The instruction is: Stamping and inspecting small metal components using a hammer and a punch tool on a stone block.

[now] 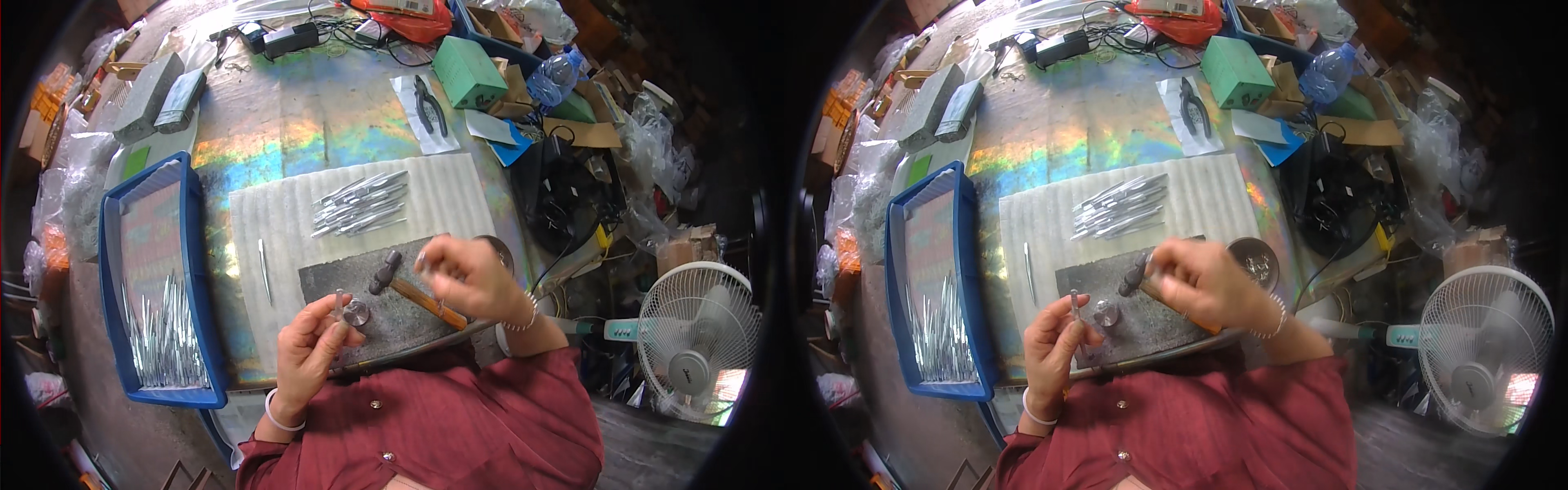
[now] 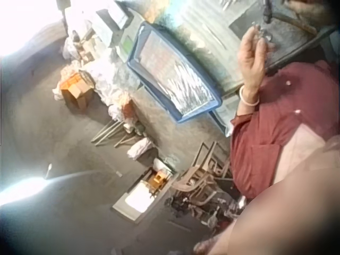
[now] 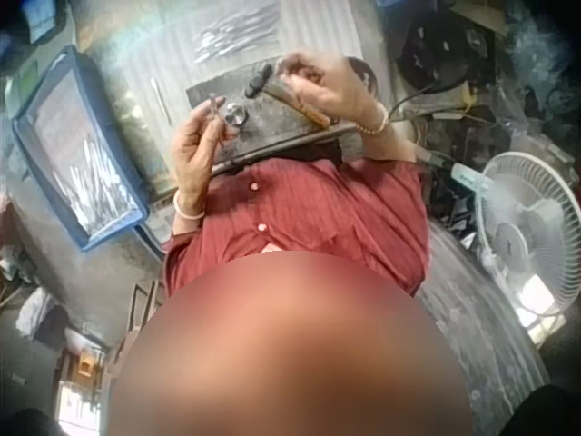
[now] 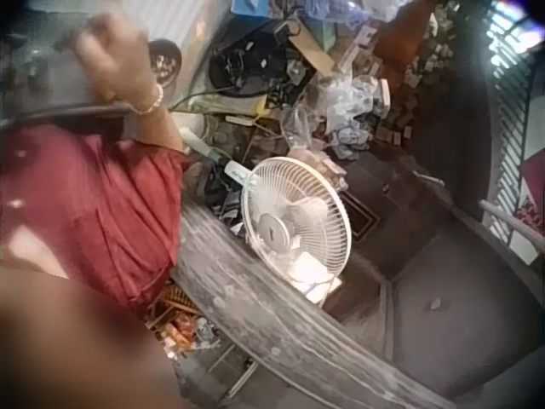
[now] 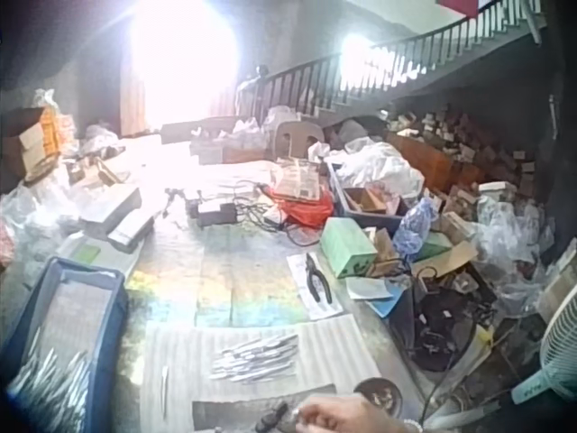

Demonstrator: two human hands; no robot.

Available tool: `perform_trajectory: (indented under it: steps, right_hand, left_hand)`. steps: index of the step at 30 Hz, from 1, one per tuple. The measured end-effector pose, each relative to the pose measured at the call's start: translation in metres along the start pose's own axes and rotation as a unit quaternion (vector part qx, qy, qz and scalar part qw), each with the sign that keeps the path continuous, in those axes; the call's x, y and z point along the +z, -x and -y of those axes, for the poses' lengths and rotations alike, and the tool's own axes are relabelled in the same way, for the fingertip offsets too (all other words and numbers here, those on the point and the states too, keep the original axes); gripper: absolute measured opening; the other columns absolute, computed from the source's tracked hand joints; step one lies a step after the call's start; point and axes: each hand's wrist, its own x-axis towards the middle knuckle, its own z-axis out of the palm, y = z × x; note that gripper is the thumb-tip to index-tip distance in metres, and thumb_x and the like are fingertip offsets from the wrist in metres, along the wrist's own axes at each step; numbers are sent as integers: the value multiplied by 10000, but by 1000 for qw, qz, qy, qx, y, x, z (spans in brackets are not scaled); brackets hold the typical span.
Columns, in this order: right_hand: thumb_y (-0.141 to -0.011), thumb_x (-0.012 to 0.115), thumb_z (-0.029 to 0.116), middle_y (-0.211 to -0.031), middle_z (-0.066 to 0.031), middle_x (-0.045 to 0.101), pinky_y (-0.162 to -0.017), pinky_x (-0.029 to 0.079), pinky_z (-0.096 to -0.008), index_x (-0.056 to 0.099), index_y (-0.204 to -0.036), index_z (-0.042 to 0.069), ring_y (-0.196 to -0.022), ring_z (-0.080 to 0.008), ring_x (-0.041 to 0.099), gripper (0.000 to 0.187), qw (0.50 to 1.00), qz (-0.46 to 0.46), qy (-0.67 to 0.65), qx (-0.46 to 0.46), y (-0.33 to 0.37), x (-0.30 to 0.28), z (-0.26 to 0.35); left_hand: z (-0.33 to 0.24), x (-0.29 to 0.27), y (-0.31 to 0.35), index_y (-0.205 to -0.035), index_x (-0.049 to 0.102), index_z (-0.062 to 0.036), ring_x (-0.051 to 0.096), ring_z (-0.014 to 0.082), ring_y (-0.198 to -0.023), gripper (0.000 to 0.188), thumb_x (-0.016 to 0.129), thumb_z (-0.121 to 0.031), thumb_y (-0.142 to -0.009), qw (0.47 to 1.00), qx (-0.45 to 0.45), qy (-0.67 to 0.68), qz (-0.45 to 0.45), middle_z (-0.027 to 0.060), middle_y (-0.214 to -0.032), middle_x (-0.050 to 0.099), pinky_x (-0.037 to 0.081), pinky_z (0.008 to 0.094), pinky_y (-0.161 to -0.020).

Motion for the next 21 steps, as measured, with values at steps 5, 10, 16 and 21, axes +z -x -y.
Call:
perform_trajectory:
  steps: [5,10,16,21]
  right_hand:
    - [-873,592,16,-735,-5,550,-527,405,-194,575,-954,-17,-603,-22,488,89,996,53,-62,-32,5,40,4]
    - [-910,561,28,-772,-26,589,-541,448,-189,548,-1002,-33,-632,-40,558,111,983,87,-162,-18,0,64,9]
    - [-900,590,41,-759,-52,592,-528,460,-201,575,-952,-29,-606,-73,578,88,986,20,-163,-28,-4,79,10]
    - [-877,633,51,-799,-59,616,-564,459,-197,622,-921,-13,-615,-83,569,79,990,-26,-12,-139,-7,79,3]
  left_hand:
    - [-1,10,0,-1153,546,45,635,104,-798,228,533,-2,-929,997,3,79,-1,75,-885,663,520,229,-734]
    - [1,3,3,-1052,584,43,629,107,-824,143,551,-8,-923,999,16,50,14,62,-871,663,513,232,-748]
    - [6,3,5,-979,591,30,614,81,-802,87,588,9,-894,999,32,16,-13,58,-845,668,497,220,-729]
    - [6,7,6,-967,579,27,602,58,-770,86,606,2,-889,998,55,15,0,53,-823,668,494,203,-668]
